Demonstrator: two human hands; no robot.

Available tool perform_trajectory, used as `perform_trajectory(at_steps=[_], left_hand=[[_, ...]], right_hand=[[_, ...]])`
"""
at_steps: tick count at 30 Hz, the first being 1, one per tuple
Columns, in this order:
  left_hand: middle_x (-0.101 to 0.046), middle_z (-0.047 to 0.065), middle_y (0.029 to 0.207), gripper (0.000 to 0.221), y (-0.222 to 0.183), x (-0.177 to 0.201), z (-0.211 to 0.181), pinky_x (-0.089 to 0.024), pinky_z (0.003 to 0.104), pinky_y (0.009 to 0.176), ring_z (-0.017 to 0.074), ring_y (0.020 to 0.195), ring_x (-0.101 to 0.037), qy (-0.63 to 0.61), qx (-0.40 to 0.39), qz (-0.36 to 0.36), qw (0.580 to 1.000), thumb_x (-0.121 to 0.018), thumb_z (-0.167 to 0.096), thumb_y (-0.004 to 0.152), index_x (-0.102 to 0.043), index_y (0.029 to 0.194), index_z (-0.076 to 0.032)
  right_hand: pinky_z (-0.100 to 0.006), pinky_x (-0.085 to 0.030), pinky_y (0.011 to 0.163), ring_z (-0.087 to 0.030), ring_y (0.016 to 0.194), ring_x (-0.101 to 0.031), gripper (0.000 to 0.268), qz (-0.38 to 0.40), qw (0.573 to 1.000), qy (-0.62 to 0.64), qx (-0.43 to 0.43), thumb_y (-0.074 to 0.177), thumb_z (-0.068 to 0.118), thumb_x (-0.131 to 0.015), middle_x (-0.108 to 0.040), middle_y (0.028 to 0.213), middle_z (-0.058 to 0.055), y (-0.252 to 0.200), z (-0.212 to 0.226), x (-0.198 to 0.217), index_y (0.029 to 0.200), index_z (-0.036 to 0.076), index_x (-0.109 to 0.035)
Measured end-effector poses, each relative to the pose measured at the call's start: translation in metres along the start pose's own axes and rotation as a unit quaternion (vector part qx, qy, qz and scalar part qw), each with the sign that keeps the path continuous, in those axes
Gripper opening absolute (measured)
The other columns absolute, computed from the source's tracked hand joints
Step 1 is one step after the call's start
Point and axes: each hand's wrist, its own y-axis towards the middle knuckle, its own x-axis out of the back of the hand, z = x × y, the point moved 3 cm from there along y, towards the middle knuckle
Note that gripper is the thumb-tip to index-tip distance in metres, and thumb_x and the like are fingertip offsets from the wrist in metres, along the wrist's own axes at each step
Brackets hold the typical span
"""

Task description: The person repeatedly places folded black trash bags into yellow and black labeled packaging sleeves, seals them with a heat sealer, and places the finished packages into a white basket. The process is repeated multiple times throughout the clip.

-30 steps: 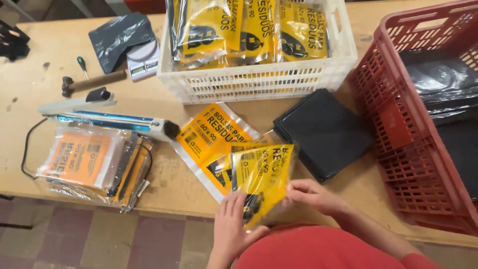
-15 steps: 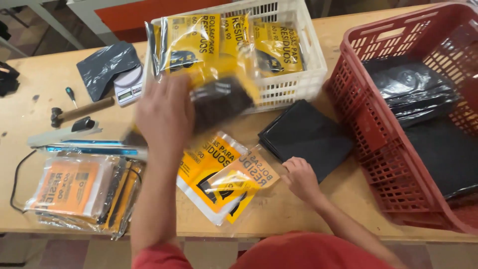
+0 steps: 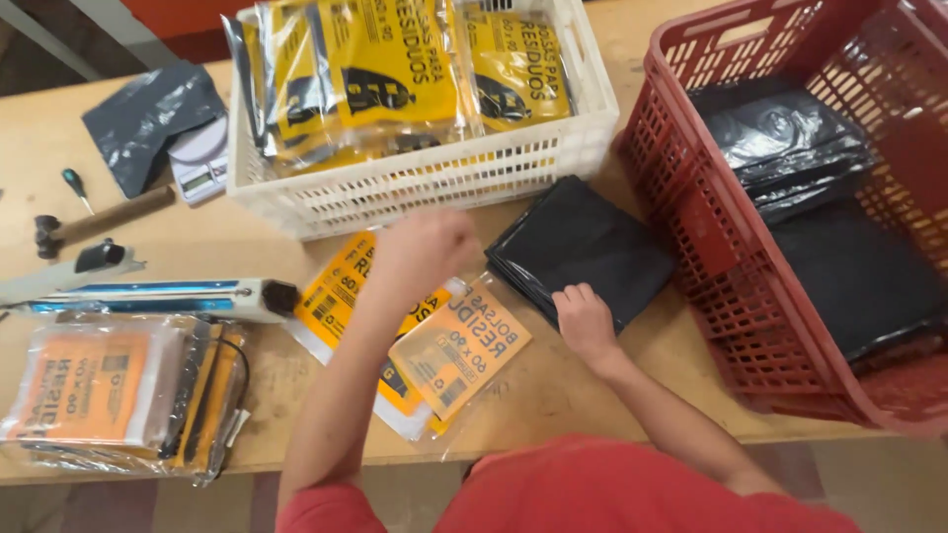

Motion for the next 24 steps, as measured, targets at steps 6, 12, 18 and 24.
perform_trajectory(at_steps=[6, 12, 18, 24], left_hand=[[-0.075, 0.008, 0.101, 0.024, -0.084, -0.068, -0.024, -0.054, 0.051, 0.085, 0.0356, 0.101, -0.069, -0.207, 0.247, 0.329, 0.888, -0.064, -0.036, 0.089, -0.071, 0.108, -0.023], [-0.073, 0.010, 0.117, 0.047, -0.151, -0.135, -0.015, -0.055, 0.041, 0.091, 0.0246, 0.110, -0.070, -0.324, 0.409, 0.325, 0.789, -0.064, -0.046, 0.093, -0.063, 0.125, -0.012], [-0.070, 0.022, 0.119, 0.059, -0.160, -0.181, -0.010, -0.051, 0.049, 0.097, 0.0362, 0.114, -0.066, -0.365, 0.482, 0.234, 0.761, -0.060, -0.048, 0.095, -0.060, 0.130, 0.000], [-0.072, 0.021, 0.109, 0.038, -0.170, -0.233, -0.039, -0.053, 0.048, 0.095, 0.0384, 0.111, -0.066, -0.384, 0.445, 0.177, 0.789, -0.072, -0.023, 0.087, -0.068, 0.122, -0.007]], right_hand=[[-0.033, -0.050, 0.063, -0.026, 0.085, -0.058, 0.019, -0.039, 0.998, -0.046, -0.002, 0.084, 0.011, -0.059, -0.052, 0.081, -0.008, 0.014, 0.023, 0.031, 0.101, 0.006, -0.063], [-0.034, -0.051, 0.064, -0.026, 0.080, -0.056, 0.016, -0.015, 0.998, 0.021, 0.055, 0.079, 0.007, -0.062, -0.050, 0.075, -0.006, 0.001, 0.018, 0.023, 0.095, 0.007, -0.062], [-0.031, -0.051, 0.064, -0.022, 0.077, -0.054, 0.027, 0.065, 0.985, 0.097, 0.131, 0.076, 0.008, -0.063, -0.051, 0.075, -0.002, -0.049, 0.049, 0.064, 0.103, 0.013, -0.064], [-0.042, -0.053, 0.081, -0.034, 0.090, -0.058, 0.034, 0.125, 0.907, 0.363, 0.175, 0.076, -0.002, -0.063, -0.060, 0.089, -0.013, -0.056, 0.042, 0.107, 0.109, 0.004, -0.065]])
